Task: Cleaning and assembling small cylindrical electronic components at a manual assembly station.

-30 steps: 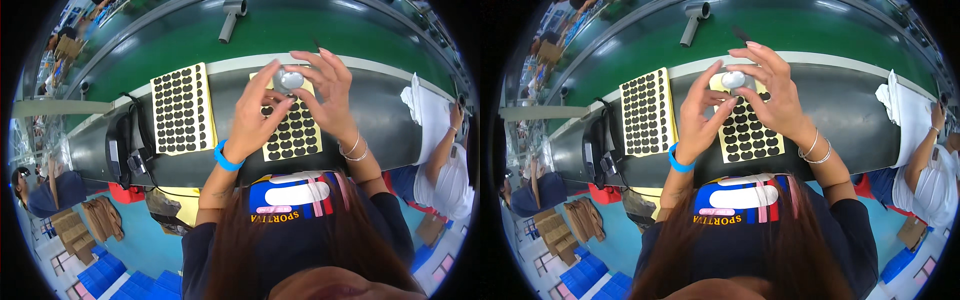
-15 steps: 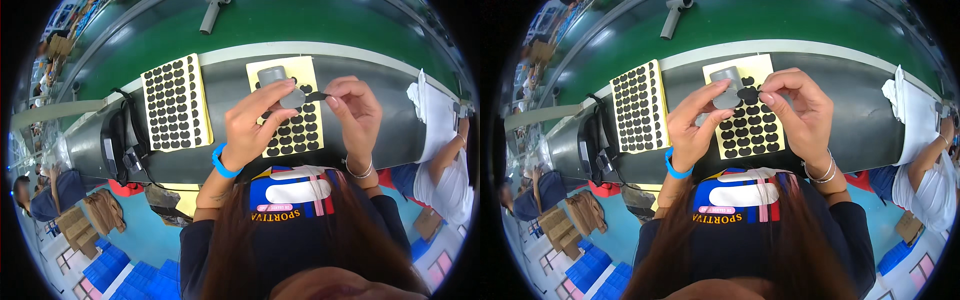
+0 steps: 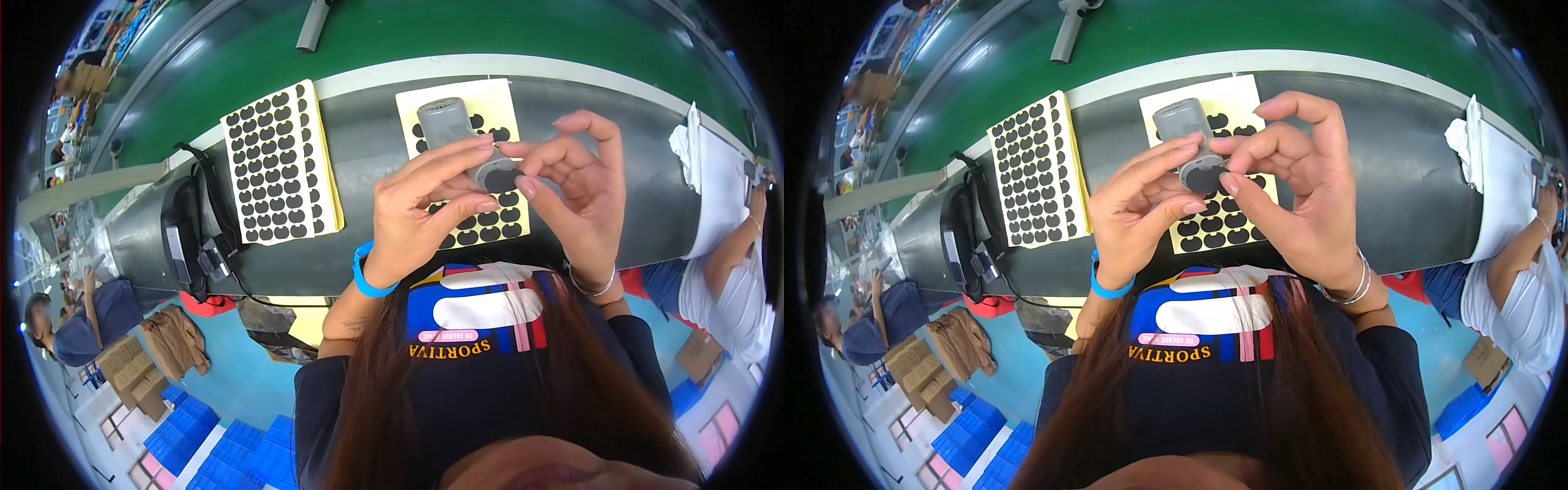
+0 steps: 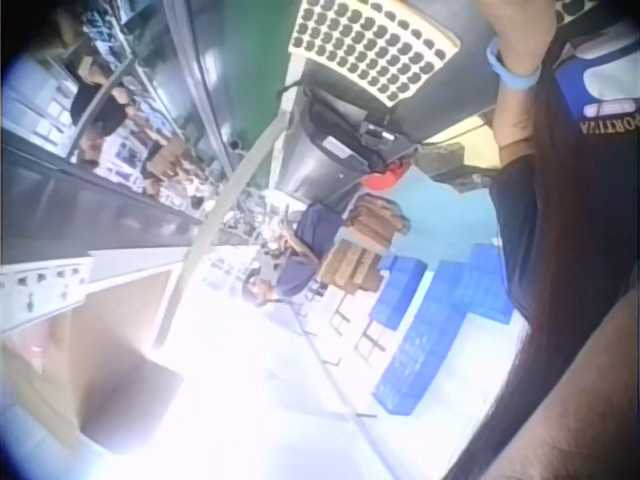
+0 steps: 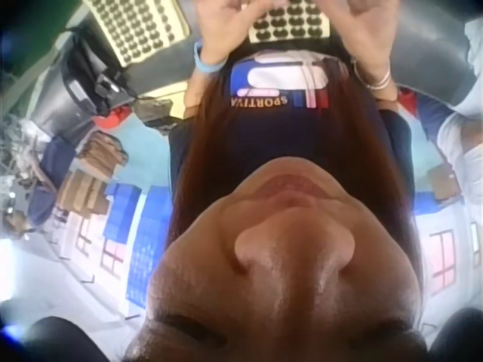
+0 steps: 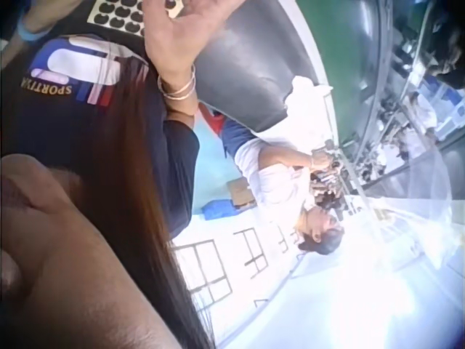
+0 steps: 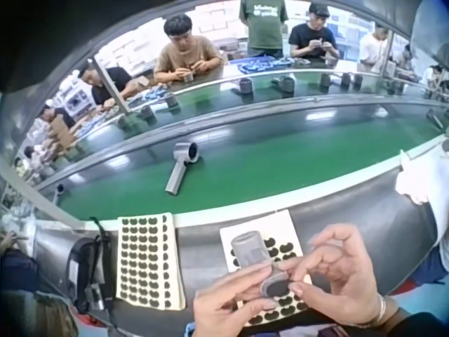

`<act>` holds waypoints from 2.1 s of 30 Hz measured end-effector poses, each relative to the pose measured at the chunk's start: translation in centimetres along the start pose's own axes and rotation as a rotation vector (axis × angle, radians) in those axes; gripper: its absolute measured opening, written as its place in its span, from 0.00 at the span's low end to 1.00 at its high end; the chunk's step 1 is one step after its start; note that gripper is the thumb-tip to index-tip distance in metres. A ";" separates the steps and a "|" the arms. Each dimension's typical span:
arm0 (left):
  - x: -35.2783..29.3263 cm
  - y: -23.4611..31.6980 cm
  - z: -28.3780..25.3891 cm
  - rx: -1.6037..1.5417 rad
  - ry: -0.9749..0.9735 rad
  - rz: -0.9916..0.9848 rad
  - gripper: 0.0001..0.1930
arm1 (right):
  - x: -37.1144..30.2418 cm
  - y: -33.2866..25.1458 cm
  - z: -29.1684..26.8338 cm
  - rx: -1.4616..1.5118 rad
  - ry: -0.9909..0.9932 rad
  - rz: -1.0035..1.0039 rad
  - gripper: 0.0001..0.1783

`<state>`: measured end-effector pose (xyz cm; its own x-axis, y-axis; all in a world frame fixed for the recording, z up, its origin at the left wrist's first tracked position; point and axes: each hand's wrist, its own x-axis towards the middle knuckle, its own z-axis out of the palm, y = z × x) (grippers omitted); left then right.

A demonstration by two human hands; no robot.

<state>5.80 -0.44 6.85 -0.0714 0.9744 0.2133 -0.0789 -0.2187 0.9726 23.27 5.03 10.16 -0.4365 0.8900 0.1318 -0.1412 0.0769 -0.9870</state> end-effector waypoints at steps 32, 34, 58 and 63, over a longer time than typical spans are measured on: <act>0.2 0.0 -0.1 -0.032 -0.025 -0.022 0.17 | 0.0 -0.6 0.2 -0.055 0.022 0.028 0.25; 0.1 0.0 -0.1 -0.029 -0.030 -0.023 0.17 | 0.0 -0.6 0.2 -0.058 0.023 0.026 0.25; 0.3 0.4 1.3 -0.140 0.045 -0.104 0.15 | -0.4 -1.0 0.2 -0.284 0.041 -0.052 0.23; 0.4 0.7 1.4 -0.106 0.039 -0.105 0.14 | -0.6 -1.0 0.3 -0.359 0.092 -0.088 0.23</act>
<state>7.13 -0.14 7.70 -0.0953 0.9899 0.1050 -0.1920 -0.1218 0.9738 23.38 4.24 11.12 -0.3529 0.9082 0.2249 0.1529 0.2931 -0.9438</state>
